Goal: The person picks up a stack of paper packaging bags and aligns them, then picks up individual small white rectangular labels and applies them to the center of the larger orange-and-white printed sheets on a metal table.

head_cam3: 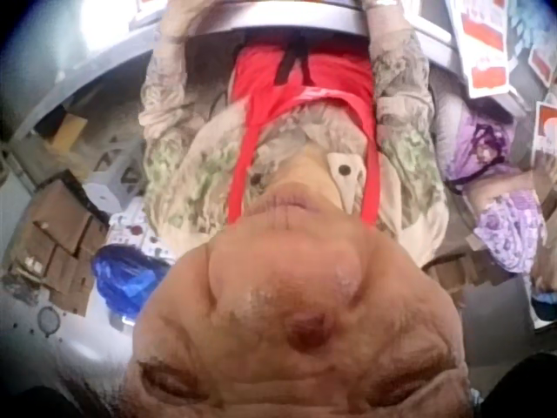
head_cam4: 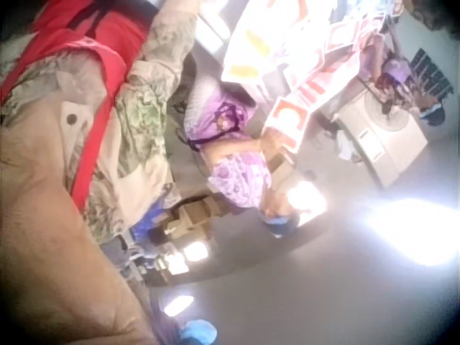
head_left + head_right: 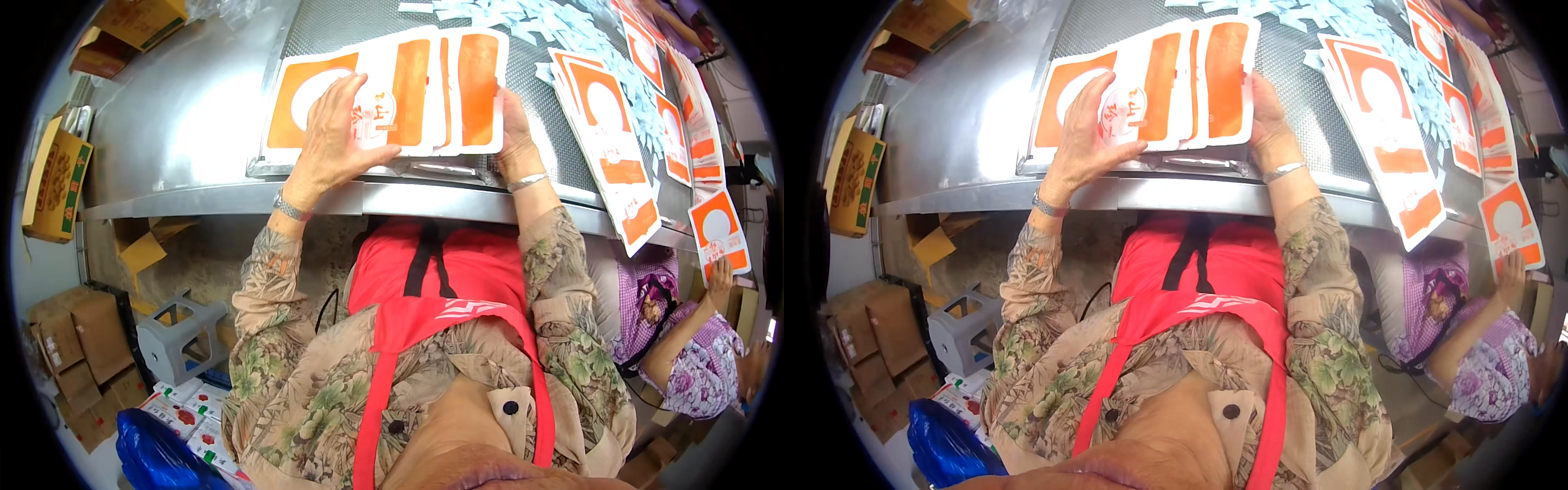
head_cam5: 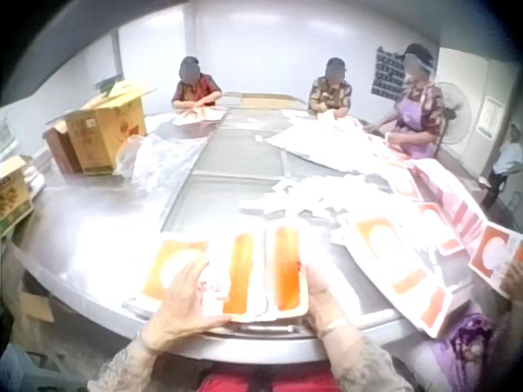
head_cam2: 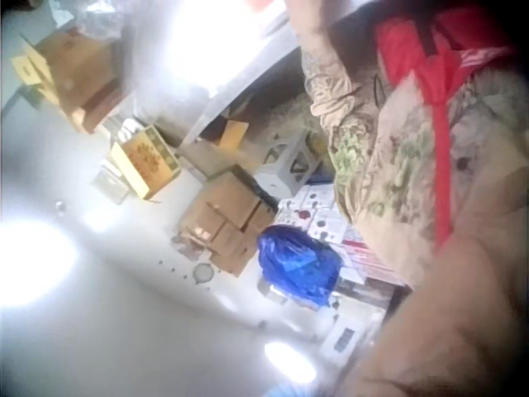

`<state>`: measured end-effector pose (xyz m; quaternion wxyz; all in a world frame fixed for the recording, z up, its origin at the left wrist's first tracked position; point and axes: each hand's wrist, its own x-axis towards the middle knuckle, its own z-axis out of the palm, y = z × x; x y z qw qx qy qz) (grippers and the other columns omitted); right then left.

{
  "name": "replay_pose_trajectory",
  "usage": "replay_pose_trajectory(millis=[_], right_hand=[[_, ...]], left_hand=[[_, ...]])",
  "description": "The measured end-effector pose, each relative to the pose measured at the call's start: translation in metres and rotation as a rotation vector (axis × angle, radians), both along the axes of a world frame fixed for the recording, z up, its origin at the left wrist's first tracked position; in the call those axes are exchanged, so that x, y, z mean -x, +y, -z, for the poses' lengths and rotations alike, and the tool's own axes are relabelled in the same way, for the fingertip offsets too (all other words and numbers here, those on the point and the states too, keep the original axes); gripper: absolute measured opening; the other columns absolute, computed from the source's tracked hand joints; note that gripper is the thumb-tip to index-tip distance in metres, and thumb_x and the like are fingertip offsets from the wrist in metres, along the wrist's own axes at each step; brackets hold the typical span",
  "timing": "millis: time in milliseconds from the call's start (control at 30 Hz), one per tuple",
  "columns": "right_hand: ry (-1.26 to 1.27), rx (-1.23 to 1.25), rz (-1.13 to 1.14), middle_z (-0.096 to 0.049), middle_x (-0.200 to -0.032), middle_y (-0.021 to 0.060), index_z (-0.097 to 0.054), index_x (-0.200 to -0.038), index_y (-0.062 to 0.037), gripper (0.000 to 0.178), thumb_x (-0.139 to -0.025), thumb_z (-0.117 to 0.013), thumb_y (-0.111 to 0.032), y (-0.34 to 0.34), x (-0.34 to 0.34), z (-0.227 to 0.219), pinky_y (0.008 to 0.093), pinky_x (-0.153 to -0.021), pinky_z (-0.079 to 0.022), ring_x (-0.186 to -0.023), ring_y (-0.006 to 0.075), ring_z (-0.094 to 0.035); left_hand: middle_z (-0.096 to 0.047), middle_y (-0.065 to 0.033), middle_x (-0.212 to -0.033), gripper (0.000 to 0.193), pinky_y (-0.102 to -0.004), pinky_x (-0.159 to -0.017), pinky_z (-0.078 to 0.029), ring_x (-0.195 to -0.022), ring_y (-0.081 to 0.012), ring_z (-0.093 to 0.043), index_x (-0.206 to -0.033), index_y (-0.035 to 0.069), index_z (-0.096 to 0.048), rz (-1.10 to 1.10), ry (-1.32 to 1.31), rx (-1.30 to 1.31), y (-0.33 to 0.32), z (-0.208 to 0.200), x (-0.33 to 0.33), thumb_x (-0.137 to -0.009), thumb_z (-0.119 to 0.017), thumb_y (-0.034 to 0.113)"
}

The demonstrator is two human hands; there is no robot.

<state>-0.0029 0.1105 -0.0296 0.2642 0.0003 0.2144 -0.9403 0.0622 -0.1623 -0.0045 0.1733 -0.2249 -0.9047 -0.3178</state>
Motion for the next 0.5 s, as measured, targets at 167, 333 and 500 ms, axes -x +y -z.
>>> replay_pose_trajectory(millis=[167,333,500], right_hand=[[-0.038,-0.450,-0.026,-0.063,-0.119,0.0239,-0.050,-0.124,0.0135,0.040,-0.105,-0.037,-0.020,-0.048,0.016,0.002,0.0321,-0.078,-0.062,-0.092,0.0235,-0.071],[0.094,-0.396,-0.020,-0.061,-0.124,0.0197,-0.048,-0.131,0.0072,0.048,-0.107,-0.034,-0.032,-0.079,0.012,-0.047,0.0343,-0.091,-0.058,-0.110,0.0248,-0.065],[0.333,-0.438,-0.114,-0.052,-0.134,0.0202,-0.041,-0.139,0.0001,0.090,-0.090,-0.037,-0.075,-0.088,0.005,-0.084,0.0415,-0.092,-0.055,-0.114,0.0291,-0.060]], left_hand=[[-0.039,-0.0211,-0.146,0.112,-0.0596,-0.111,-0.023,-0.138,-0.0375,-0.036,-0.146,0.006,-0.033,-0.045,-0.032,0.042,0.001,0.008,-0.009,-0.059,-0.086,0.052],[-0.045,-0.0162,-0.144,0.101,-0.0584,-0.108,-0.027,-0.133,-0.0350,-0.043,-0.146,0.007,-0.036,-0.155,0.041,0.079,0.018,0.005,-0.015,-0.063,-0.087,0.032],[-0.056,-0.0205,-0.130,0.060,-0.0468,-0.104,-0.039,-0.122,-0.0388,-0.053,-0.134,0.003,-0.052,-0.224,0.270,-0.027,0.019,0.001,0.000,-0.078,-0.072,0.013]])
